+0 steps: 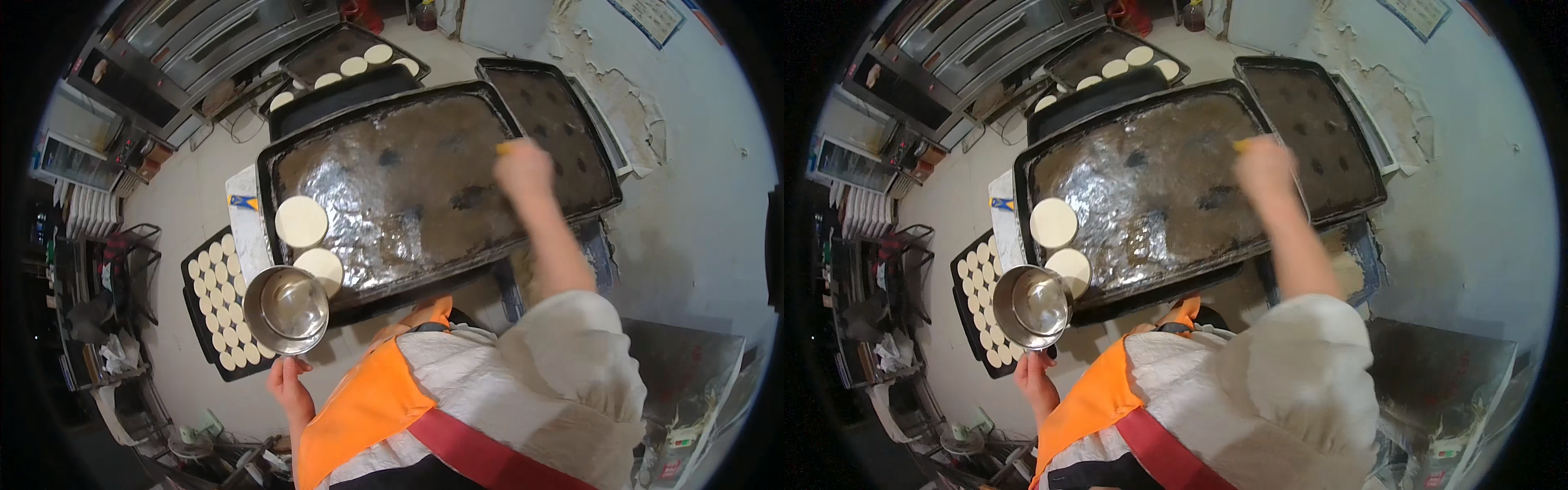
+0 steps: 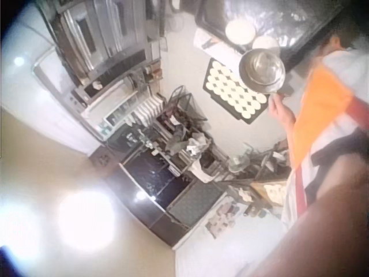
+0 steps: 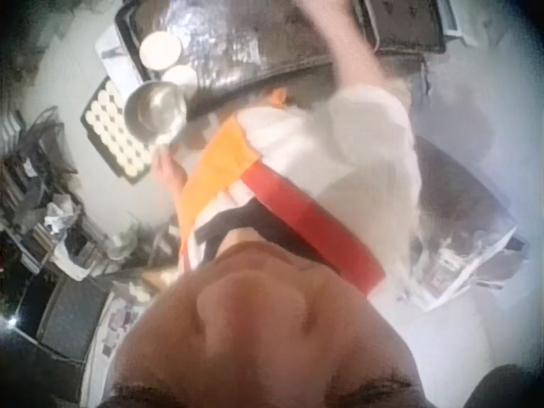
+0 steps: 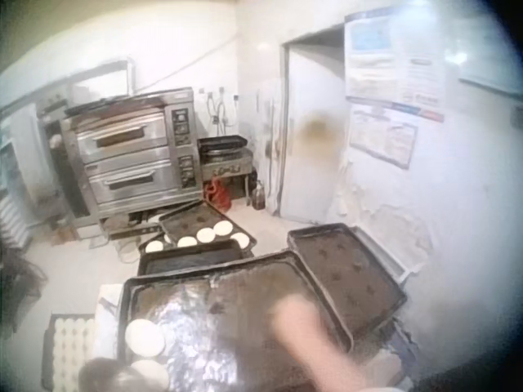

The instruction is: The person processes dough by feeding it through a flattening machine several times, rolling it out with a rolling pin, cutting out circles with a metal ring, and placing the circles onto greased baking trays.

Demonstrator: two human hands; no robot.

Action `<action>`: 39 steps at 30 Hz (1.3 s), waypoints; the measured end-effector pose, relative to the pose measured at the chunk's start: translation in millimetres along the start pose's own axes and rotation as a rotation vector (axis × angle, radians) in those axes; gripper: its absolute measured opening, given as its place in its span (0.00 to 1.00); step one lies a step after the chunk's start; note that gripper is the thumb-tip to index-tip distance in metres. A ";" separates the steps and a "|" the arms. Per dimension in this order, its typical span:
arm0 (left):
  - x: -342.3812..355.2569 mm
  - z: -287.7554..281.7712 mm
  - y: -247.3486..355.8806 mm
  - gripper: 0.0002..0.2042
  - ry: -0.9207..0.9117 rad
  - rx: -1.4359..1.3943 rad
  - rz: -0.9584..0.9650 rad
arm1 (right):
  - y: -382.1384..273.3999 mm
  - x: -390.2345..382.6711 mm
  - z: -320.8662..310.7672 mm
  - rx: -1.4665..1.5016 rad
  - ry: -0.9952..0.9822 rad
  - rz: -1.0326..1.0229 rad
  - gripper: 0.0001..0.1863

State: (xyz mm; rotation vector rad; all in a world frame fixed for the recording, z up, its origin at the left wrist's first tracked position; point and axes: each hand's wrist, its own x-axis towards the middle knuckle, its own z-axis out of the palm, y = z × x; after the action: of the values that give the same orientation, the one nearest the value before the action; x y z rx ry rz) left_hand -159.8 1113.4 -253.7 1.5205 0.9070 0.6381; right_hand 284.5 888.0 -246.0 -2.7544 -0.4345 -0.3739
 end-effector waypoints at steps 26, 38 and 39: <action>-30.9 -30.3 0.9 0.17 0.478 -0.133 0.005 | -331.5 9.9 135.1 0.797 -0.098 -0.514 0.10; -177.8 -102.3 -62.9 0.15 0.675 -0.159 -0.139 | -72.3 2.3 80.6 1.091 -0.058 0.301 0.07; -197.7 -107.1 -68.6 0.13 0.681 -0.120 -0.146 | -86.9 -17.9 67.5 1.050 -0.026 0.225 0.06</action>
State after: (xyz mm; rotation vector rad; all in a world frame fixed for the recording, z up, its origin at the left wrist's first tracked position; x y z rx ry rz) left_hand -368.0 1008.7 -284.4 1.1193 1.4446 1.1109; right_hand 252.4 985.7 -289.1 -1.7511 -0.2173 -0.0164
